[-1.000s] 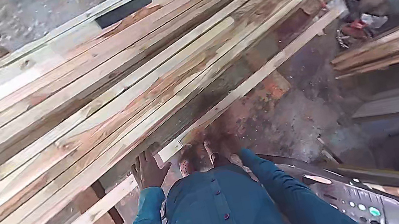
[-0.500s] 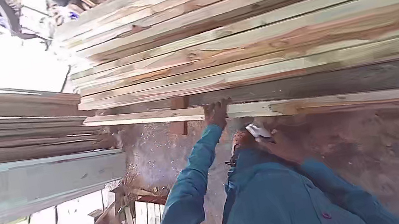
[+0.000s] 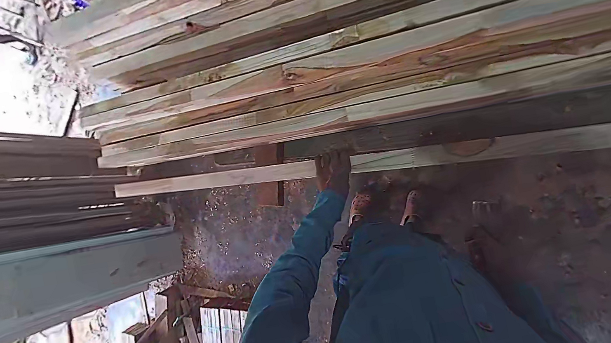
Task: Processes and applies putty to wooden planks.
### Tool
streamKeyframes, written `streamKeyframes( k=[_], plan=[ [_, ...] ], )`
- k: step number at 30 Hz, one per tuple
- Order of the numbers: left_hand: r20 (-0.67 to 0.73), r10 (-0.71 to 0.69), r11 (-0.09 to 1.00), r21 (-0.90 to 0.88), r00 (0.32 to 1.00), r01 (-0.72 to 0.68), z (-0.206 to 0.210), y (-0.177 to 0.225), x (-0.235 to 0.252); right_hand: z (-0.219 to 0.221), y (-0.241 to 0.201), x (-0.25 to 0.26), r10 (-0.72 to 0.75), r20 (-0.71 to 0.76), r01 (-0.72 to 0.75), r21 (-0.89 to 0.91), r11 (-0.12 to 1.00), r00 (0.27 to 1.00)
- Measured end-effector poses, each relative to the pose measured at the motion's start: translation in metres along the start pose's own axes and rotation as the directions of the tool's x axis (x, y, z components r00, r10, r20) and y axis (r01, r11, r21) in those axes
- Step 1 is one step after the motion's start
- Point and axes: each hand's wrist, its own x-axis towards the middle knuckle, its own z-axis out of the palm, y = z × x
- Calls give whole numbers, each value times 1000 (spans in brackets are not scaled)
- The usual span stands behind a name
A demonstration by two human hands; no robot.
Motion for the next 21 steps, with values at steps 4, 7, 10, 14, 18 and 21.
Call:
streamKeyframes(
  k=[4, 7, 10, 14, 18, 21],
  plan=[
    [212, 54, 998, -29, 976, -49, -36, -1, 8, 11, 30, 5, -55, -95, 43, -121, 992, 994],
    [191, 76, 997, -47, 979, -68, -39, 0, 9, 9, 16, -12, -36, -135, 24, -87, 996, 990],
    [-8, 96, 995, -41, 995, -96, -11, -1, 15, 12, 16, -11, 10, -164, -17, -36, 999, 986],
    [215, 121, 991, -91, 969, -103, -43, 0, 24, 17, 12, -14, 35, -151, -40, -32, 999, 988],
    [163, 40, 998, -50, 986, -32, -23, 2, 29, 17, 18, -11, -71, -141, 61, -74, 995, 987],
    [354, 164, 986, -98, 921, -138, -47, -6, 42, 20, 24, -10, -63, -176, 71, 40, 997, 982]
  ],
)
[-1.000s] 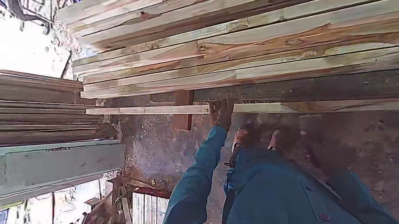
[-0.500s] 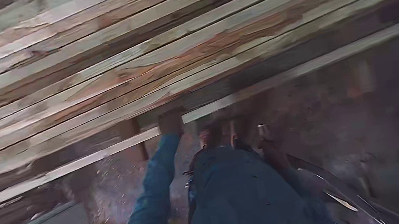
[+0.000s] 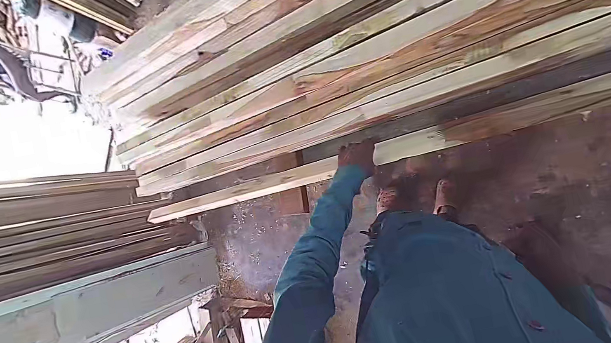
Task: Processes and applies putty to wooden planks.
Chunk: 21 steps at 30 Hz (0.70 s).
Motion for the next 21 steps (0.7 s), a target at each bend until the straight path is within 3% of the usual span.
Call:
streamKeyframes(
  k=[2, 5, 7, 9, 11, 13, 14, 18, 21],
  plan=[
    [203, 131, 986, -127, 970, -106, -15, -4, 6, -3, -31, -25, 44, -7, -44, 23, 999, 999],
    [310, 153, 972, -218, 938, -87, -17, -7, 19, -4, -79, -50, 119, 39, -117, -45, 992, 992],
    [327, 159, 973, -210, 931, -93, -19, -5, 18, -2, -69, -41, 116, 46, -114, -46, 992, 992],
    [233, 155, 980, -163, 960, -119, -11, -4, 12, 2, -29, -15, 39, 20, -38, -16, 999, 999],
    [13, 95, 993, -64, 995, -94, 3, 4, -5, 6, -22, -9, 1, 40, 0, -14, 1000, 999],
    [-261, 91, 995, 54, 961, -79, 28, 11, -14, 7, -27, -10, 16, 54, -14, -21, 1000, 998],
    [-327, 92, 995, 75, 941, -71, 37, 12, -14, 10, -25, -11, 25, 58, -23, -27, 999, 998],
    [-307, 66, 997, -21, 949, -76, 34, 32, -17, 5, -11, 0, -65, 81, 72, -88, 993, 995],
    [-400, 205, 972, -21, 893, -233, 28, 64, -23, 4, -7, 5, -64, 117, 83, -167, 982, 991]
  ],
)
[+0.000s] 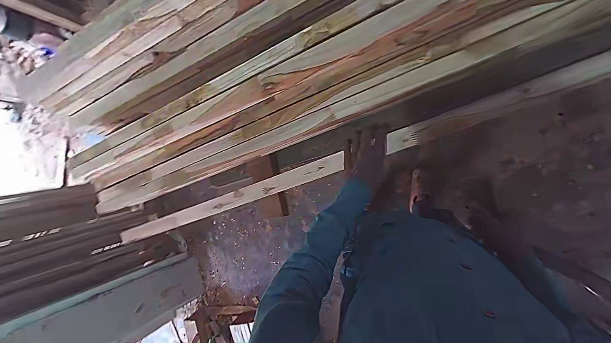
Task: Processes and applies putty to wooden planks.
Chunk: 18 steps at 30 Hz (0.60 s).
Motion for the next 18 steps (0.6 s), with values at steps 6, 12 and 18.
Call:
streamKeyframes(
  k=[6, 12, 18],
  plan=[
    [-39, 342, 940, 21, 939, -341, 32, 96, 49, -19, -21, -27, 19, -97, -25, -59, 998, 995],
    [100, 473, 842, 243, 875, -482, 55, 132, 104, -44, 25, -34, 152, -314, -95, 190, 977, 937],
    [463, 169, 984, -23, 870, -179, 4, 171, 132, -90, 82, -33, 434, -351, -243, 472, 847, 830]
  ],
)
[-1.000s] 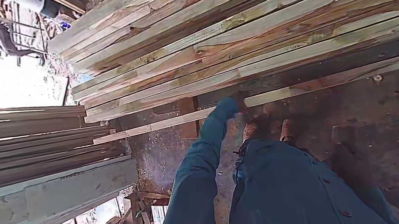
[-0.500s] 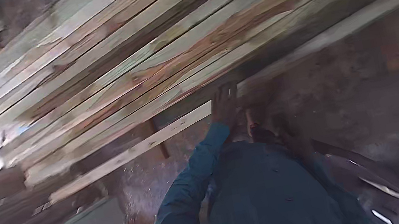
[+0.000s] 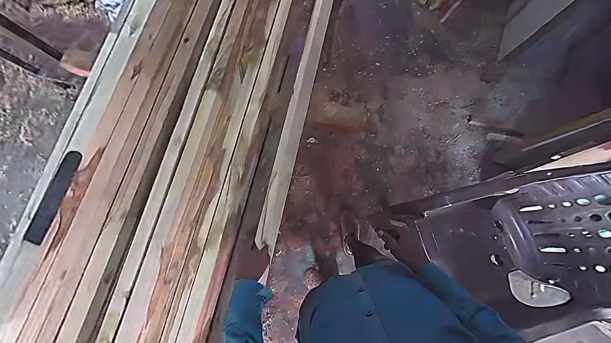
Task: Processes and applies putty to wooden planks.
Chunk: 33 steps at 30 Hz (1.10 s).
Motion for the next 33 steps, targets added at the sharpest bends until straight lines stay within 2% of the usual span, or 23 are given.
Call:
streamKeyframes(
  k=[3, 5, 6, 7, 9, 10, 12, 13, 14, 16, 17, 18, 20, 23, 25, 27, 28, 29, 31, 33],
  plan=[
    [53, -108, 938, -327, 993, 120, 20, -16, 28, -29, 9, 32, 57, -20, -56, 60, 997, 998],
    [-6, -189, 836, -525, 982, 157, 26, 6, 35, -53, 5, 48, 51, -55, -46, 82, 996, 997],
    [-37, -236, 805, -567, 971, 174, 27, 21, 39, -64, 6, 56, 55, -73, -49, 78, 996, 996],
    [-66, -272, 825, -530, 960, 197, 28, 35, 45, -76, 7, 64, 56, -94, -50, 60, 997, 994],
    [-17, -322, 844, -459, 947, 279, 23, 45, 61, -100, 5, 84, 29, -130, -25, 37, 999, 991],
    [42, -295, 825, -493, 955, 277, 20, 39, 69, -111, 2, 93, 27, -133, -23, 30, 999, 991],
    [179, -123, 770, -604, 976, 208, 23, 6, 88, -126, -4, 102, 51, -105, -51, 1, 999, 993],
    [197, -101, 777, -597, 975, 201, 20, -3, 97, -134, -9, 108, 56, -94, -58, -14, 998, 994],
    [175, -115, 797, -571, 978, 195, 11, 11, 105, -145, -20, 116, 51, -89, -54, -22, 998, 995],
    [16, -203, 860, -475, 979, 186, 10, 57, 109, -162, -36, 128, 31, -69, -32, -10, 999, 997],
    [-37, -234, 906, -370, 972, 204, 14, 70, 115, -168, -41, 134, 20, -62, -20, 7, 1000, 998],
    [-13, -238, 945, -234, 971, 228, 16, 71, 125, -173, -46, 143, -1, -65, 3, 31, 1000, 998],
    [87, -243, 960, -121, 966, 252, 17, 84, 128, -184, -58, 161, -28, -53, 33, 79, 996, 998],
    [160, -319, 948, 67, 934, 312, 3, 139, 132, -210, -90, 186, -108, -11, 109, 71, 992, 994],
    [107, -316, 944, 139, 943, 301, -6, 159, 154, -231, -109, 200, -211, -34, 210, -19, 977, 977],
    [47, -194, 972, 142, 980, 186, -21, 196, 168, -251, -123, 222, -393, -87, 379, -140, 915, 915],
    [-47, -117, 987, 105, 992, 122, -27, 222, 171, -261, -130, 235, -472, -95, 449, -190, 873, 877],
    [-188, -43, 998, 43, 981, 52, -29, 251, 176, -271, -141, 251, -530, -96, 500, -227, 836, 843],
    [-440, 27, 994, -86, 898, -72, -24, 308, 190, -289, -163, 279, -585, -50, 551, -278, 787, 810],
    [-555, 85, 931, -252, 828, -264, -11, 359, 217, -305, -185, 307, -638, -16, 602, -317, 733, 770]
  ],
)
